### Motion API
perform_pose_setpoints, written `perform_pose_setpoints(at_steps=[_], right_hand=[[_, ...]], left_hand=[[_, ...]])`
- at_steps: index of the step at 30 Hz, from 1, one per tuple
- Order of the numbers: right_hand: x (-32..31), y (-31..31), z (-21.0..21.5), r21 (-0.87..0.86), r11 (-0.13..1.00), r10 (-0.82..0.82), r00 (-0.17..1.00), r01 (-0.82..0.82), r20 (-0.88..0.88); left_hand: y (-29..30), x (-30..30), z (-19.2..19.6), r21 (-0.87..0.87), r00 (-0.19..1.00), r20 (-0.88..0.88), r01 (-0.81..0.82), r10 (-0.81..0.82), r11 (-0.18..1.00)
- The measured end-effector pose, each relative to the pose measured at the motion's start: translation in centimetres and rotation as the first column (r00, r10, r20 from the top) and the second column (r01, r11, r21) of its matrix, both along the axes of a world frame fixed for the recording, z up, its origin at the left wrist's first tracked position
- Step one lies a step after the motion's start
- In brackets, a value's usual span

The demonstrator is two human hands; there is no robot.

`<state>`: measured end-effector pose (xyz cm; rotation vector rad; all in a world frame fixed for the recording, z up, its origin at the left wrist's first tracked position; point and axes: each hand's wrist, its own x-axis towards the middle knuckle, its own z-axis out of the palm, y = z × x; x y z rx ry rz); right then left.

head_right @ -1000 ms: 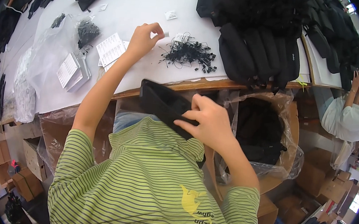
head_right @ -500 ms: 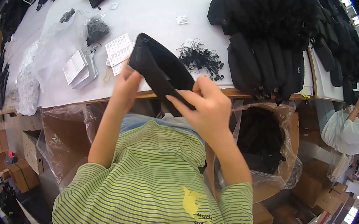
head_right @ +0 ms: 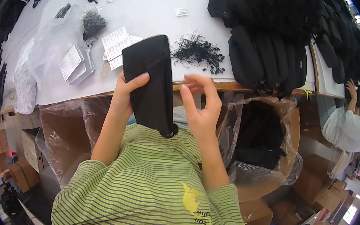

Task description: Checking the quality of small black pouches and attaching tags or labels before sorting them into containers.

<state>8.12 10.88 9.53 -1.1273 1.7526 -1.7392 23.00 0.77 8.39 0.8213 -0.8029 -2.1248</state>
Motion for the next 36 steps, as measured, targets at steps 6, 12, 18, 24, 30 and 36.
perform_pose_setpoints(at_steps=[6, 12, 18, 24, 30, 36], right_hand=[[-2.2, -1.5, 2.6, -0.076, 0.997, -0.021, 0.917, -0.010, -0.398], [-2.0, -1.8, 3.3, -0.072, 0.997, -0.018, 0.874, -0.020, -0.486], [1.1, 0.7, 3.4, 0.096, 0.904, 0.419, 0.908, -0.416, -0.004], [1.5, 1.5, 2.5, 0.075, 0.886, 0.447, 0.886, -0.457, 0.123], [1.4, 1.3, 2.7, 0.047, 0.894, 0.439, 0.891, -0.446, 0.113], [1.8, 0.6, 4.1, 0.069, 0.879, 0.449, 0.867, -0.473, 0.216]], left_hand=[[1.1, -0.5, 1.5, 0.002, 0.984, 0.076, 0.163, -0.162, 0.987], [1.2, -0.3, 1.2, 0.053, 0.992, 0.029, 0.121, -0.123, 0.991], [-1.6, -0.1, 1.0, 0.284, 0.991, -0.132, 0.021, 0.017, 0.958], [-2.3, -0.2, 1.1, 0.333, 0.980, -0.171, -0.039, 0.101, 0.942], [-1.8, -0.4, 1.7, 0.267, 0.987, -0.152, -0.006, 0.049, 0.964], [-2.1, -0.2, 1.6, 0.221, 0.995, -0.101, 0.012, 0.011, 0.975]])
